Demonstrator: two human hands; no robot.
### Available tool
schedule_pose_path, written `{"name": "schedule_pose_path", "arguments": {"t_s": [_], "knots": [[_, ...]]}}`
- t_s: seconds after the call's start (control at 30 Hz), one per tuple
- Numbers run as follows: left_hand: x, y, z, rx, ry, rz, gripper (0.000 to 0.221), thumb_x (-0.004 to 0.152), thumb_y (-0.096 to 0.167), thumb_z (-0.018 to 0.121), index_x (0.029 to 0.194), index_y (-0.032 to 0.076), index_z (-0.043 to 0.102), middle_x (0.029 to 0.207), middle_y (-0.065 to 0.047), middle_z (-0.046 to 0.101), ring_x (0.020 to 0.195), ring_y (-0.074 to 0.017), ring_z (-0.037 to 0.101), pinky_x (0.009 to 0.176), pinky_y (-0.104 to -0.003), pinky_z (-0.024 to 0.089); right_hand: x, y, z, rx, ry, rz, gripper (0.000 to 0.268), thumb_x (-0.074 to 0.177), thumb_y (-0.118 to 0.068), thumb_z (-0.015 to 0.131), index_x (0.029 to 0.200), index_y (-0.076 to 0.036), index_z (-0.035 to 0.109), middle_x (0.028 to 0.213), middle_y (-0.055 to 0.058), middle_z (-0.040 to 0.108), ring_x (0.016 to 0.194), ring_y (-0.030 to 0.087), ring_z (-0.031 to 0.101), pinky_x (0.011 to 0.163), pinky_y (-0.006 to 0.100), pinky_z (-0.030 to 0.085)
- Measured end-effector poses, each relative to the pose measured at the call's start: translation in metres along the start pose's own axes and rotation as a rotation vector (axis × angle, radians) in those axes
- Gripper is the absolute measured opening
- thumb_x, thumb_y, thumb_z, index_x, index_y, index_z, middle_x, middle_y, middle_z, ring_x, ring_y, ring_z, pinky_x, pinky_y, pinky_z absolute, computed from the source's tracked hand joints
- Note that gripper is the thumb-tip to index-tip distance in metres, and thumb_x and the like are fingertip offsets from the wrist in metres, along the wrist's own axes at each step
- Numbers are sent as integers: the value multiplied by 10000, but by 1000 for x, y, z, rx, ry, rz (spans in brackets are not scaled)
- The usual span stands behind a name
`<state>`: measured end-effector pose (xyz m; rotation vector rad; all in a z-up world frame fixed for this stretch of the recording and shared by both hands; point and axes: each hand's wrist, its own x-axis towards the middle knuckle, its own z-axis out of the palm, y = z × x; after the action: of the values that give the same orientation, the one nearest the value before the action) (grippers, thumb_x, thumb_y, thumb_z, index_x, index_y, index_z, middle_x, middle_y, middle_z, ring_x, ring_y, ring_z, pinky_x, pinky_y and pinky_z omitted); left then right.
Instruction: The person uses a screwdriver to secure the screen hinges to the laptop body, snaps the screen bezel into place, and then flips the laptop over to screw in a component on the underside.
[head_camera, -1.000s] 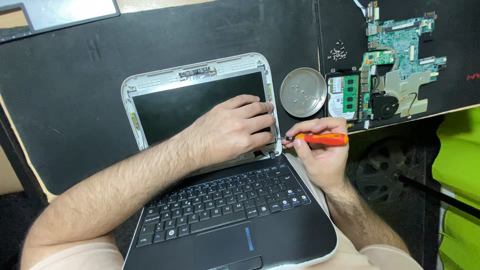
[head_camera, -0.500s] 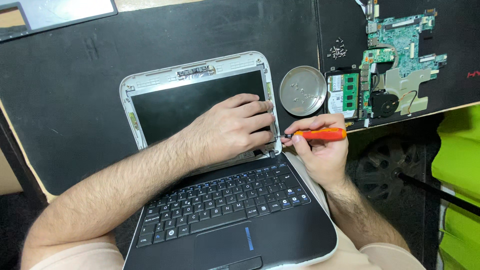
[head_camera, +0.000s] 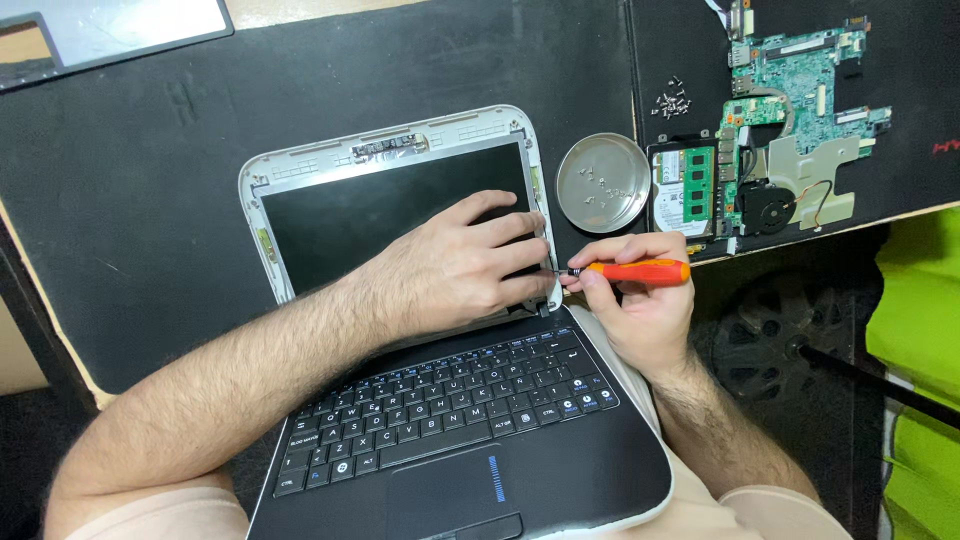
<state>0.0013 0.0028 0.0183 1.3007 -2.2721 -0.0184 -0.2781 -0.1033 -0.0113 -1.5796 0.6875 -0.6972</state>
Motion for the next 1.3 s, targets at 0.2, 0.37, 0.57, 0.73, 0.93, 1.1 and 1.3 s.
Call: {"name": "schedule_pose_path", "arguments": {"t_s": [0.2,0.37,0.57,0.73,0.93,1.1,1.3], "knots": [[0,0,3,1,7,-3,154,1218,347,802,1166,227,883,1194,-17,788,1431,-261,761,1325,-549,559,2,-5,0,-54,-17,-44,403,1105,20,841,1233,-11,460,1116,301,854,952,336,901,802,421,765],[0,1,5,15,12,-8,154,1212,352,808,1168,226,886,1203,-17,794,1430,-259,755,1331,-553,555,7,-25,1,-295,-31,-176,417,1022,22,969,1127,-13,567,1108,237,901,987,358,893,858,429,710],[-3,2,9,30,12,-9,164,1235,340,779,1171,221,873,1215,-18,784,1422,-263,745,1334,-554,547,26,-64,-10,-671,-292,-297,206,1091,-101,909,1212,-85,743,1141,159,903,976,390,884,791,493,716],[-2,-6,-2,39,-22,58,64,1184,241,829,1231,238,873,1248,23,790,1386,-285,759,1287,-532,552,54,-123,-22,-956,-648,-486,314,1165,-38,819,1332,13,558,1219,201,712,1015,366,738,823,500,642],[-6,-8,4,14,20,69,101,1143,207,863,1227,239,908,1263,33,806,1383,-291,757,1277,-524,554,60,-140,-13,-1485,-706,-736,635,1339,-569,698,832,-212,563,687,-14,531,582,239,538,574,426,454],[-10,-11,6,-24,4,68,81,1170,217,835,1211,219,906,1313,-2,832,1423,-311,764,1304,-535,551,63,-151,-14,-1645,-942,-487,309,1285,-456,612,1113,-200,627,648,-95,685,508,226,726,469,453,523],[-13,-11,4,-68,-22,60,137,1177,209,792,1209,213,925,1391,-17,827,1467,-321,746,1331,-546,535,77,-152,-8,-1801,-924,-563,647,1312,-730,591,847,-281,633,597,-84,688,519,211,719,589,400,567]]}}
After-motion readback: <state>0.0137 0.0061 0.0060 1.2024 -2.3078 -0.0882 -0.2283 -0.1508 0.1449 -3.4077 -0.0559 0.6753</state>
